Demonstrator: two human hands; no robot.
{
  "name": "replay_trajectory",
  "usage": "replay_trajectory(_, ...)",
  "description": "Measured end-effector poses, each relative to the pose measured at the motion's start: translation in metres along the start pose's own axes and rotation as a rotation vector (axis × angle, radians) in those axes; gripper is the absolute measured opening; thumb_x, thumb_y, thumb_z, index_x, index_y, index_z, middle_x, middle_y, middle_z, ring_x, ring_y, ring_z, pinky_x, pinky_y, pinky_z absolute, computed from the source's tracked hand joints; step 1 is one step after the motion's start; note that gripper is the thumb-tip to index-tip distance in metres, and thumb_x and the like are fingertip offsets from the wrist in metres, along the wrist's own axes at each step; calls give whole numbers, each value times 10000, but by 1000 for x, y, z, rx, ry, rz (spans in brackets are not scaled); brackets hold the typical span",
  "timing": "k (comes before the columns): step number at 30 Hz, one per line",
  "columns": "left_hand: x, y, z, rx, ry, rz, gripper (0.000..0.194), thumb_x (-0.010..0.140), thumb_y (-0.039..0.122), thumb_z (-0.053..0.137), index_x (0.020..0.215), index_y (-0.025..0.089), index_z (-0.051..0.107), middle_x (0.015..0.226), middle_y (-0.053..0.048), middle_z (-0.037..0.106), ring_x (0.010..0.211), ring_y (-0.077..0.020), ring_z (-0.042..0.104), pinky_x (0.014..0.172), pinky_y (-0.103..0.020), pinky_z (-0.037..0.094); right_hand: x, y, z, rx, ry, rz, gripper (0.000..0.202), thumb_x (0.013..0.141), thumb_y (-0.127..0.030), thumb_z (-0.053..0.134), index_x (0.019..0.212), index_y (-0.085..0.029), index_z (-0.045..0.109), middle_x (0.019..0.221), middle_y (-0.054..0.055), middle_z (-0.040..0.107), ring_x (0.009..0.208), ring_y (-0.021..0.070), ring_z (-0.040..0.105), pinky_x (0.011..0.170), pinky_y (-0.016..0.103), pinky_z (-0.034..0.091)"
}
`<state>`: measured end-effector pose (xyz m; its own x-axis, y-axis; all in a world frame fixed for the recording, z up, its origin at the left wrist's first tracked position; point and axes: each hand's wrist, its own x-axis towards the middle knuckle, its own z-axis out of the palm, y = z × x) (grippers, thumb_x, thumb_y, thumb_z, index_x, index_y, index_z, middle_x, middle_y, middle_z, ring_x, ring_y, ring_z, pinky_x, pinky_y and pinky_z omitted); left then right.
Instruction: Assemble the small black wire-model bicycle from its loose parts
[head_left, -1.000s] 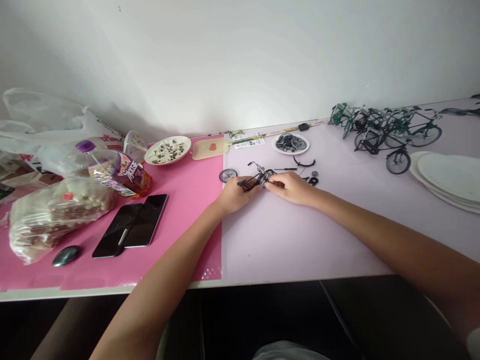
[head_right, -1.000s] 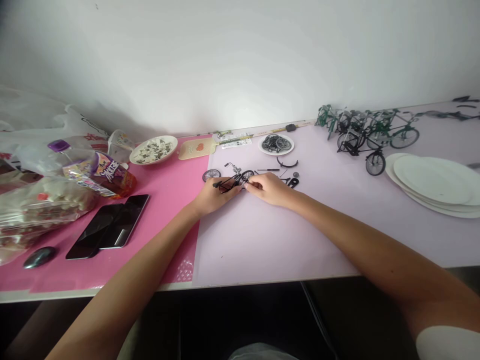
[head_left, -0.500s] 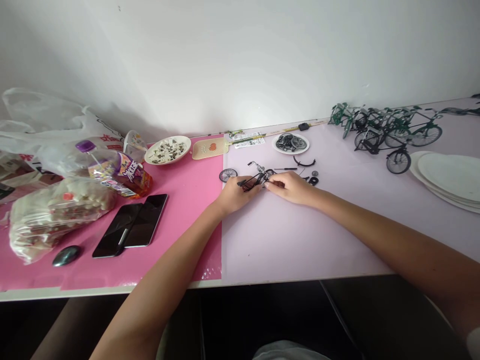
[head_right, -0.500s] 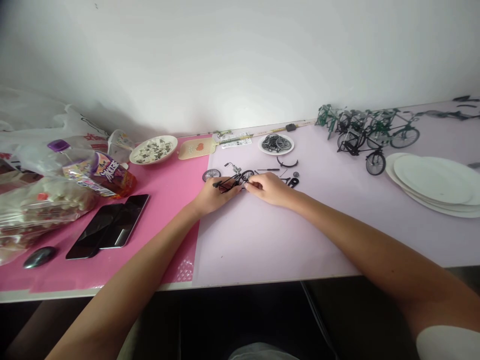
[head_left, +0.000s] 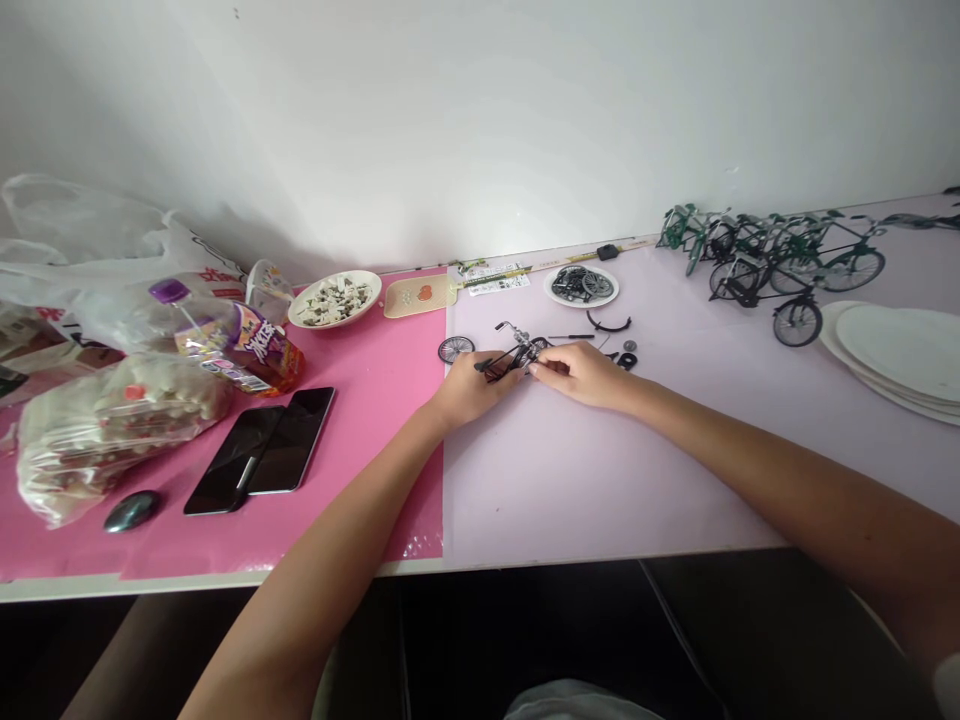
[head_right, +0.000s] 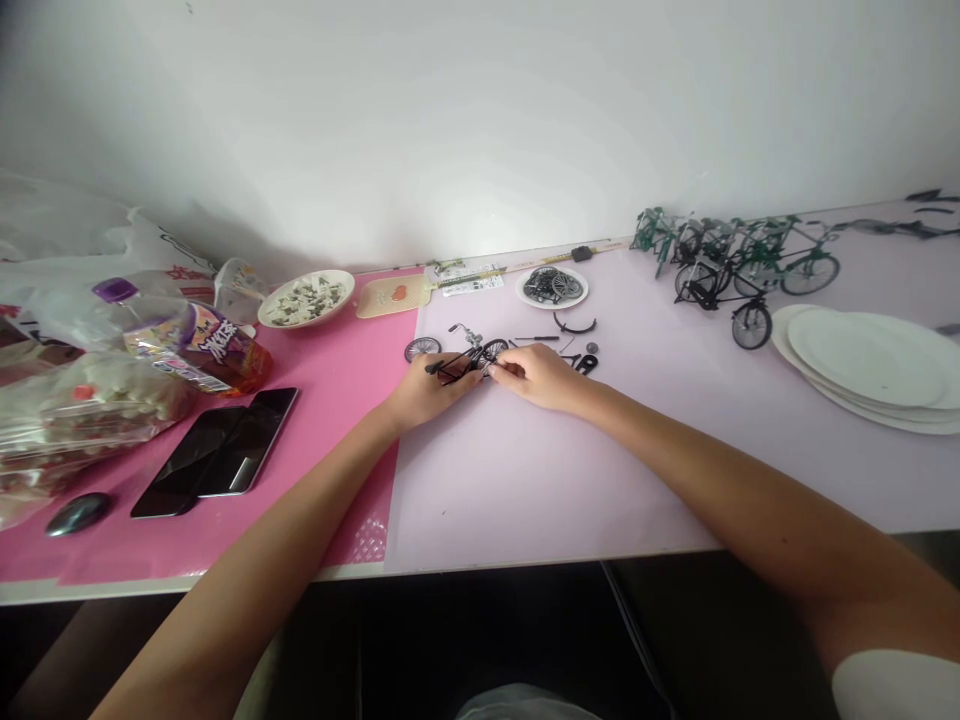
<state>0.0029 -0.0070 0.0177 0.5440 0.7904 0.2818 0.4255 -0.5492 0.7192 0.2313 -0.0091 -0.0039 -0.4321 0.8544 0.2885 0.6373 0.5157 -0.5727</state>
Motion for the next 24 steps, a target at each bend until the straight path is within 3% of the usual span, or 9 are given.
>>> replay_trajectory(24, 1, 1, 0, -30, -1, -4, 447, 925, 405, 589, 641, 202, 311, 629, 51, 282, 628, -116, 231, 596, -307, 224, 0, 1, 0, 10, -7, -7, 382, 972, -413, 555, 666, -218, 433, 613, -22, 454, 601, 155, 422, 590, 296, 291)
